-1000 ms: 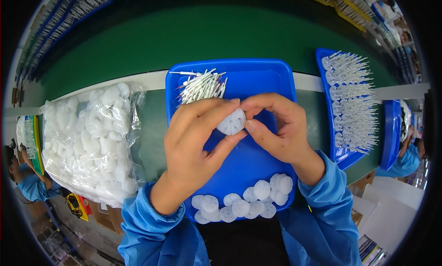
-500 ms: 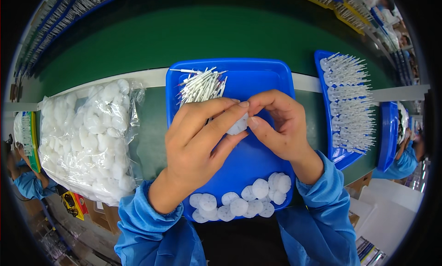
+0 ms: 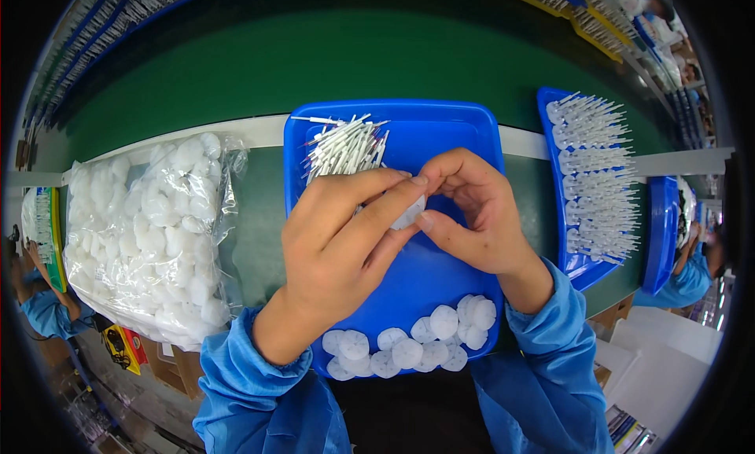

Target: The person inserts wooden sticks into white cotton pads and places the assembled items into a blue tray. The person repeats this process continuously, handling the cotton pads and sticks by hand.

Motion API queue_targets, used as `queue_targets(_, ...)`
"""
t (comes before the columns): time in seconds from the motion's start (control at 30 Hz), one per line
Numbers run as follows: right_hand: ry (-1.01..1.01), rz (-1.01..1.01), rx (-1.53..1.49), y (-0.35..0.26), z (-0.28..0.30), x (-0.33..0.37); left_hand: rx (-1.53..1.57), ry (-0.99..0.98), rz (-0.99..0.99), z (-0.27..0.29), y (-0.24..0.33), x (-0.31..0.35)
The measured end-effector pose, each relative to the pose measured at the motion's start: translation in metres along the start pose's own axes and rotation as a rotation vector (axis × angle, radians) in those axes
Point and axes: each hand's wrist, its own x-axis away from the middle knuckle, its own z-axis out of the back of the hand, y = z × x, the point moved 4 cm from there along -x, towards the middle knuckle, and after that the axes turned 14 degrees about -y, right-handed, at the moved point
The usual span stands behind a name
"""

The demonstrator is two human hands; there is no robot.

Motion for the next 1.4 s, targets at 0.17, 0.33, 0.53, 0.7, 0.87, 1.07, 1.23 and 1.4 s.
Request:
queue_targets(0.17, 0.023, -0.131, -0.104, 0.004, 0.006, 0.003, 0.022, -0.047, 0.001, -0.003, 0.002, 0.001)
queue_targets(0.33, 0.016, -0.093, -0.188, -0.004, 0.003, 0.001, 0.081, -0.041, 0.056, 0.001, -0.001, 0.002)
queue_targets(0.53, -0.015, -0.035, -0.151, 0.005, 0.001, 0.003, 0.023, -0.05, 0.013, 0.001, 0.002, 0.002)
queue_targets(0.7, 0.015, -0.067, 0.167, -0.008, 0.009, -0.001, 0.238, 0.135, 0.091, 0.024, -0.018, 0.005)
queue_targets(0.87, -0.041, 0.2, 1.145, -0.024, -0.003, -0.041, 0.793, 0.273, 0.29, 0.015, -0.036, 0.02)
queue_targets(1.07, -0.218, 0.098, 1.416, -0.003, -0.016, -0.09, 0.848, 0.24, 0.37, 0.005, -0.033, 0.024)
queue_targets(1.23, -0.15, 0.134, 1.507, -0.006, -0.006, -0.059, 0.772, 0.214, 0.389, 0.004, -0.035, 0.023)
queue_targets(1.4, -0.065, 0.015, 1.533, -0.02, 0.0, -0.01, 0.738, 0.238, 0.421, 0.003, -0.036, 0.024)
